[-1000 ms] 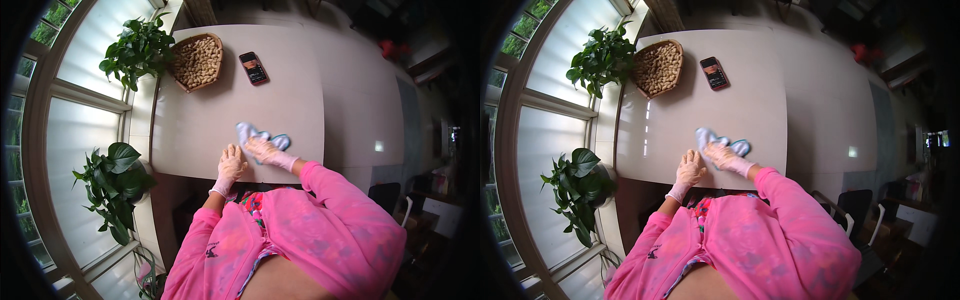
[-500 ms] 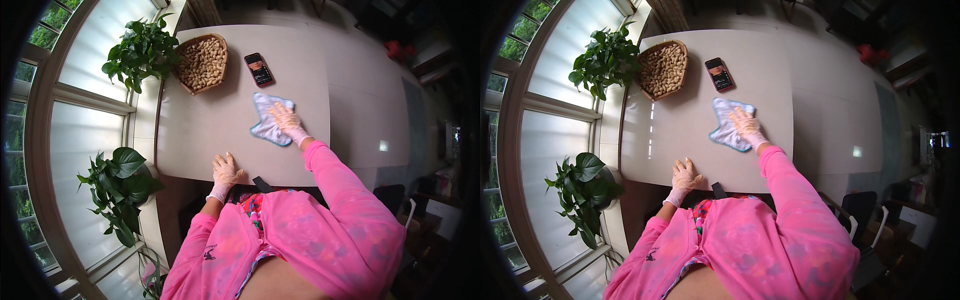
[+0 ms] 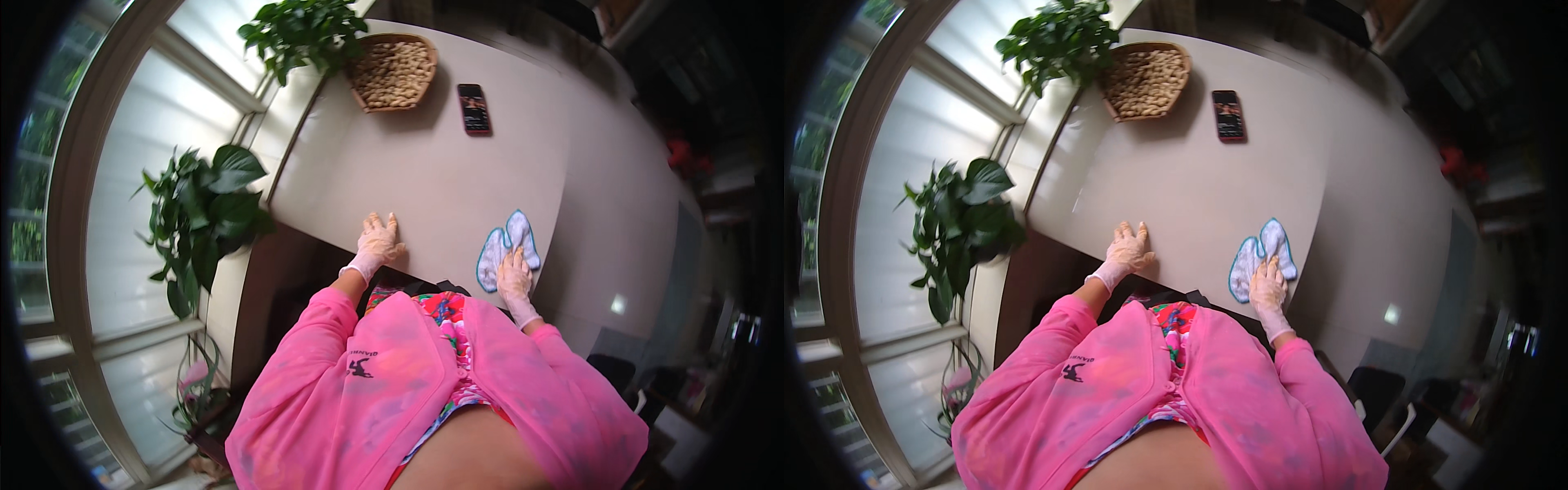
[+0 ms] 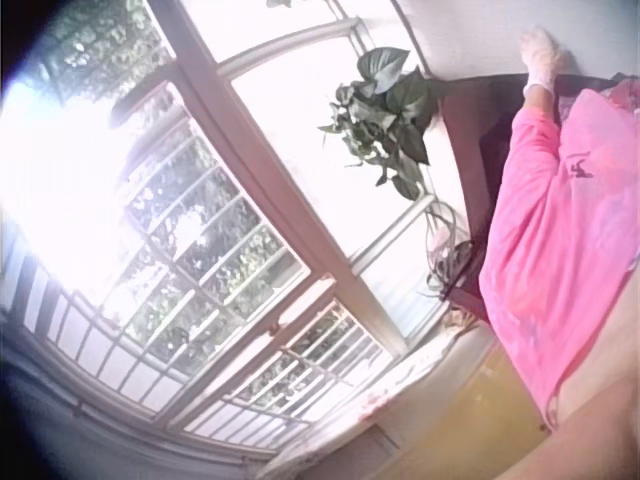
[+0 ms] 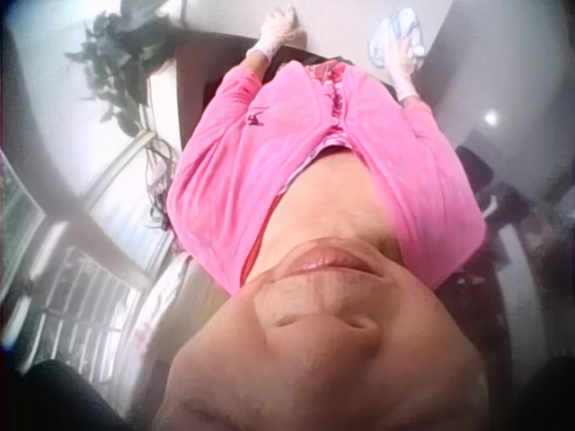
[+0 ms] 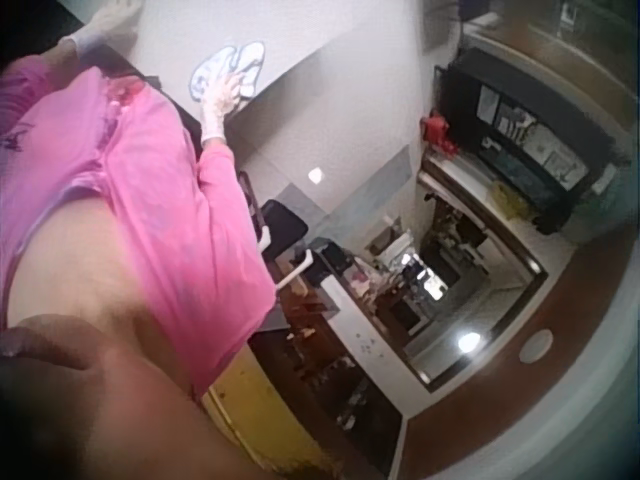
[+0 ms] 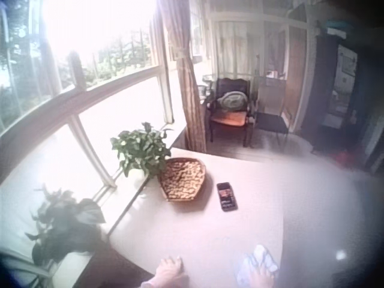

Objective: The person wipes a white table surface with a cloth while wearing gloves. They repeatedly move a basket of peanuts and a smartphone aside to clean underneath, then return them to the table.

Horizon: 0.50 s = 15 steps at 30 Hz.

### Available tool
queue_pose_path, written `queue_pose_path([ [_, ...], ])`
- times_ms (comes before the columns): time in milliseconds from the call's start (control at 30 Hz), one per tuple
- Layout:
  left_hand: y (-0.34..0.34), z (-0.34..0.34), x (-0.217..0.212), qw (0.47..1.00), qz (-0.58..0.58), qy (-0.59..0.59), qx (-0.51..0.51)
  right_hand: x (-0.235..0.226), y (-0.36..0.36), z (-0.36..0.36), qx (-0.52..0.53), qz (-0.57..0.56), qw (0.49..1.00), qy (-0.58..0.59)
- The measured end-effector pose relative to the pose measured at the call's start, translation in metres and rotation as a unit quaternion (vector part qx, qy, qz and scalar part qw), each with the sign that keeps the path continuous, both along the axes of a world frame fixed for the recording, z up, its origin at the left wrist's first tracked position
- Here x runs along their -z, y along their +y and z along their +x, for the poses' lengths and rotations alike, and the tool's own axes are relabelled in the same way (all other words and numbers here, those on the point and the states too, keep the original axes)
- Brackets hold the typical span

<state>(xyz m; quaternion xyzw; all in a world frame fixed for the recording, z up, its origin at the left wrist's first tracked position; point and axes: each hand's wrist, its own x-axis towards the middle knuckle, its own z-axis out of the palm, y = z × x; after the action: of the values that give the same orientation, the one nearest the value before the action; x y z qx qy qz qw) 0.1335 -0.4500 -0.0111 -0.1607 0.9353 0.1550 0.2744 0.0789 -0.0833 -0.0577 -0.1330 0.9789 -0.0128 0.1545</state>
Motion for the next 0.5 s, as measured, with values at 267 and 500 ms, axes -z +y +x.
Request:
queue_pose_path([
  [267, 0.023, 0.033, -0.015, 0.99, 0.125, 0.068, -0.025, 0.007, -0.038, -0.02, -0.249, -0.075, 0.965, -0.025],
  [500, -0.012, 0.057, 0.008, 0.961, 0.194, 0.174, -0.096, 0.009, -0.133, -0.065, -0.265, -0.028, 0.963, -0.053],
])
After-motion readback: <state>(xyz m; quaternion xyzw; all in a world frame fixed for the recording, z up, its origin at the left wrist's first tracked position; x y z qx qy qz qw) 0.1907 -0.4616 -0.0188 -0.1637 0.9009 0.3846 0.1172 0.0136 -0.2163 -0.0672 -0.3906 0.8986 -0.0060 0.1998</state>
